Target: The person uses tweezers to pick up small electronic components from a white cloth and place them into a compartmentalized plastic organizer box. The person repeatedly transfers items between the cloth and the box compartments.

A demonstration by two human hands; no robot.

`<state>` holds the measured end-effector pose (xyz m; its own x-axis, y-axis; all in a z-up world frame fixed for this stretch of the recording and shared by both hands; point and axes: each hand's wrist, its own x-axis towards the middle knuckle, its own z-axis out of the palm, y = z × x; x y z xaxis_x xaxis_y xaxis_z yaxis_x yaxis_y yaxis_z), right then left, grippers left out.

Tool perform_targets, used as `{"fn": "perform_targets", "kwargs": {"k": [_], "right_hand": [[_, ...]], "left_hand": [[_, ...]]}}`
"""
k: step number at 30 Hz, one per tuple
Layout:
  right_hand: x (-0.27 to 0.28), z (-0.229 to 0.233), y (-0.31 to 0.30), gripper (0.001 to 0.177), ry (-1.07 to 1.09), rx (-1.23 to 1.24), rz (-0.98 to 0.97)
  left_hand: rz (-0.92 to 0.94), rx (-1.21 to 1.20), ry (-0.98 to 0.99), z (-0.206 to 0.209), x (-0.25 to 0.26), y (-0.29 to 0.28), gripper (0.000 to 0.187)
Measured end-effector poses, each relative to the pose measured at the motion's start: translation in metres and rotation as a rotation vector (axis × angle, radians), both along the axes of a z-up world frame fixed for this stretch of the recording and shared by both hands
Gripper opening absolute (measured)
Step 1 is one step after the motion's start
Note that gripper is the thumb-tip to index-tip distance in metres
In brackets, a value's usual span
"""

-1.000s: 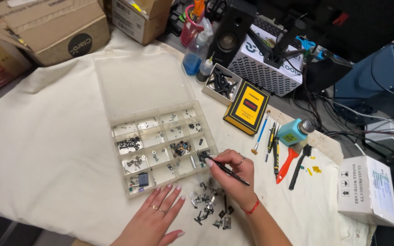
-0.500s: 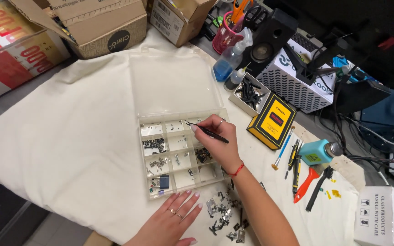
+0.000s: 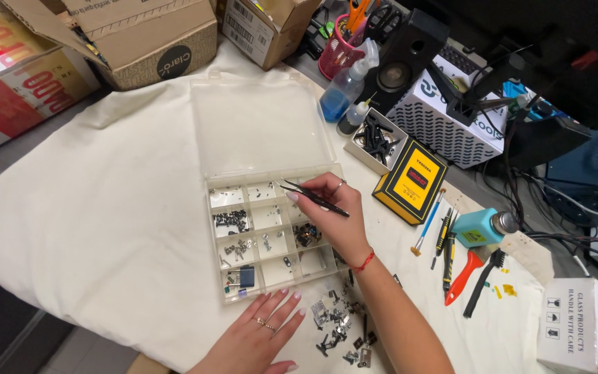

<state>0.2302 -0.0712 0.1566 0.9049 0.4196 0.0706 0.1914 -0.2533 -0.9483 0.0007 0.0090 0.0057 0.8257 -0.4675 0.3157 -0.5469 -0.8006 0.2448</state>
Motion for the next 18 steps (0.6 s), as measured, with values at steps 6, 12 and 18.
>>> {"fn": "perform_targets", "kwargs": {"k": [6,12,18], "right_hand": [[-0.021,0.011,-0.032,0.02,0.086,0.093,-0.034],[-0.034,0.001,-0.092,0.019,0.094,0.187,-0.083],[-0.058,-0.019,-0.166,0.018,0.076,0.162,-0.261]], "left_hand": [[0.003,-0.016,-0.008,0.003,-0.001,0.002,0.082],[-0.024,-0.086,0.078,0.029,0.002,0.008,0.079],[-0.006,-0.026,0.025,0.03,0.001,0.007,0.079]]}}
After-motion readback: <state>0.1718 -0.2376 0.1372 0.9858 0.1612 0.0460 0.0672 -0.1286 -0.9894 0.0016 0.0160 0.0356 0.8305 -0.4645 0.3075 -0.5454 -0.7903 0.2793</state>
